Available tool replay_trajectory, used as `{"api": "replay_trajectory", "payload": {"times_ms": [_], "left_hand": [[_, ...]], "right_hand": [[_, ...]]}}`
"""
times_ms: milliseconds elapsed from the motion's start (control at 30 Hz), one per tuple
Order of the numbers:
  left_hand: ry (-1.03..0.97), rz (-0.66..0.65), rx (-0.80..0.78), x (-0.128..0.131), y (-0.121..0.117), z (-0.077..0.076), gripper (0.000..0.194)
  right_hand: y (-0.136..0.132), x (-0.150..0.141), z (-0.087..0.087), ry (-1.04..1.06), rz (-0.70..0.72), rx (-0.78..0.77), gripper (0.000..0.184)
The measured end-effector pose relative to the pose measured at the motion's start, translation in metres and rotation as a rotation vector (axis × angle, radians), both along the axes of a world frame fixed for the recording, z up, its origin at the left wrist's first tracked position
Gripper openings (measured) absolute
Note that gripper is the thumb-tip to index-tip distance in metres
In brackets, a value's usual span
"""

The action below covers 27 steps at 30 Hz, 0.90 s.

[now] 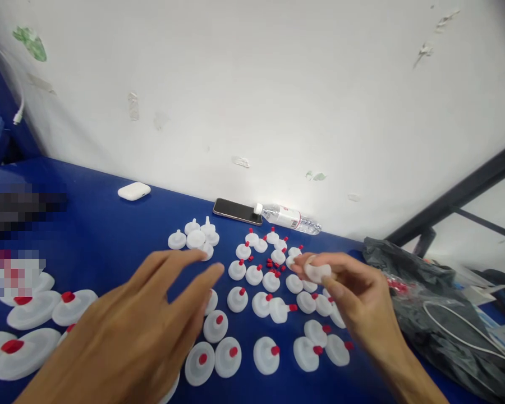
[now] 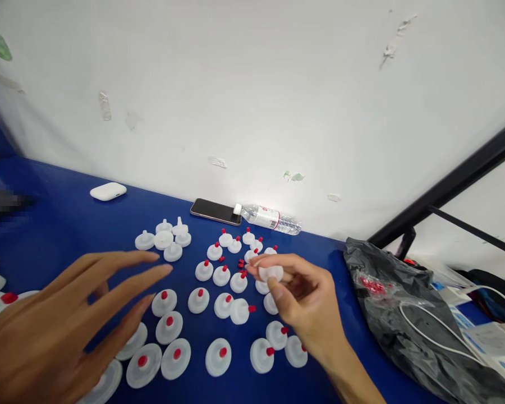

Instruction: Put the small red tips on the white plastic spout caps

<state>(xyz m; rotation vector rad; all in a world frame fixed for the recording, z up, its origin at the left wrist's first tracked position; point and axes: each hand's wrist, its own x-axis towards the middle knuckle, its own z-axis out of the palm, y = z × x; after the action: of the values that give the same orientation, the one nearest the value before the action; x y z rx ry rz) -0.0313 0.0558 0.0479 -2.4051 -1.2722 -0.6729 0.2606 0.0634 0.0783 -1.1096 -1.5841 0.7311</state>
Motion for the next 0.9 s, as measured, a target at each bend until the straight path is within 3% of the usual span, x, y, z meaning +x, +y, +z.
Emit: {"api": "replay_trajectory", "payload": {"times_ms": [133,233,433,567,667,900], "left_hand": [[0.113,0.017,-0.014,-0.007,0.022,-0.002,0.044],[0.104,0.059,-0.080,-0.011,0.027,-0.010,0.049],[0.154,0.056,-0.225,-0.014,0.027,-0.019,0.056],[0.189,0.043,-0.077,-0.010,0.026,-0.015,0.052],[0.184,0.020,-0.089,-0.003,0.026,-0.012,0.054],[0.205,-0.027,-0.035,0.001,0.029,-0.019,0.050]], "right_hand": [[0.012,0.018,-0.005,0.081,-0.164,-0.045,0.014],[0.016,0.022,-0.004,0.022,-0.219,-0.086,0.021],[0.024,0.040,0.006,-0.508,-0.473,0.037,0.027],[0.029,0.064,0.008,-0.686,-0.637,0.068,0.028],[0.029,0.076,0.010,-0.808,-0.638,0.007,0.029],[0.028,0.081,0.004,-0.981,-0.445,-0.223,0.022]]}}
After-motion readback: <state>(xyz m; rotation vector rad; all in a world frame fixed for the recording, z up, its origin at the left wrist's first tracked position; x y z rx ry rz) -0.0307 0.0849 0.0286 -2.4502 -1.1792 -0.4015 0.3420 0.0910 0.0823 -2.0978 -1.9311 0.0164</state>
